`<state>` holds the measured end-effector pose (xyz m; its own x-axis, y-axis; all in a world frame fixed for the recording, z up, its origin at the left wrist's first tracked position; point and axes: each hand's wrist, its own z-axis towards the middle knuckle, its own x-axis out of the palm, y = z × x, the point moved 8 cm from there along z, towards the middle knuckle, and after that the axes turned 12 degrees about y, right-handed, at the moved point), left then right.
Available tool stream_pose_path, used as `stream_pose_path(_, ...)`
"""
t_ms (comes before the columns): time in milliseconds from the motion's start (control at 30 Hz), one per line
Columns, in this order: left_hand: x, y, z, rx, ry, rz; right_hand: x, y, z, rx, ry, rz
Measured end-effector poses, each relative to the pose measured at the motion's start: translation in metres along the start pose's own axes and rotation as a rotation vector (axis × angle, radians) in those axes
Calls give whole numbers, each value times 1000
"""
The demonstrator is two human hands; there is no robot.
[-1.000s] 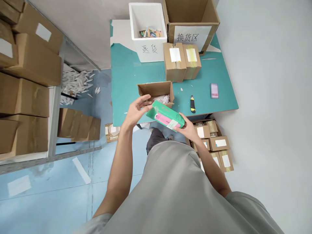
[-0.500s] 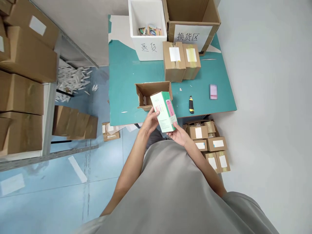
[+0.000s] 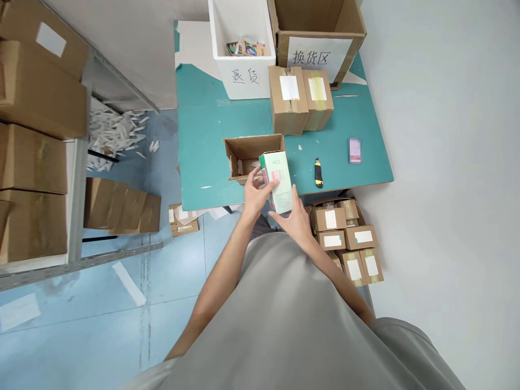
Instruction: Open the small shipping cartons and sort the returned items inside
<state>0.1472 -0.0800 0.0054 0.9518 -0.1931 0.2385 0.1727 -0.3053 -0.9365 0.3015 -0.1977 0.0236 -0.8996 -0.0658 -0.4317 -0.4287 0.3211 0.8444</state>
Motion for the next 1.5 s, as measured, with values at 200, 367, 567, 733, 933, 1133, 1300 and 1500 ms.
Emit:
stream_pose_path(200, -2, 0, -6, -3, 65, -97, -6, -10, 12, -116, -37, 332)
stream_pose_path(367, -2, 11, -17, -150, 225, -211, 10, -15, 15, -62, 179, 850)
stream_pose_path(567, -4, 21, -27, -182, 185, -161, 18, -13, 13, -64, 267, 892)
stream_pose_path(733, -18, 24, -19, -120, 61, -44, 13, -24, 13, -48, 150, 585)
stream_pose_path(933, -13, 23, -21, -51, -30, 15, 1, 4, -1, -148, -1, 74)
stream_pose_path(1133, -5, 22, -28, -85, -7, -59, -5, -6, 3, -104, -40, 214)
stream_pose_path(1300, -7, 18, -29, -116, 87, -191, -2, -24, 7, -45, 16, 584)
stream_pose_path(1500, -10, 21, -28, -147, 106, -268, 1, -26, 6, 10, 69, 816)
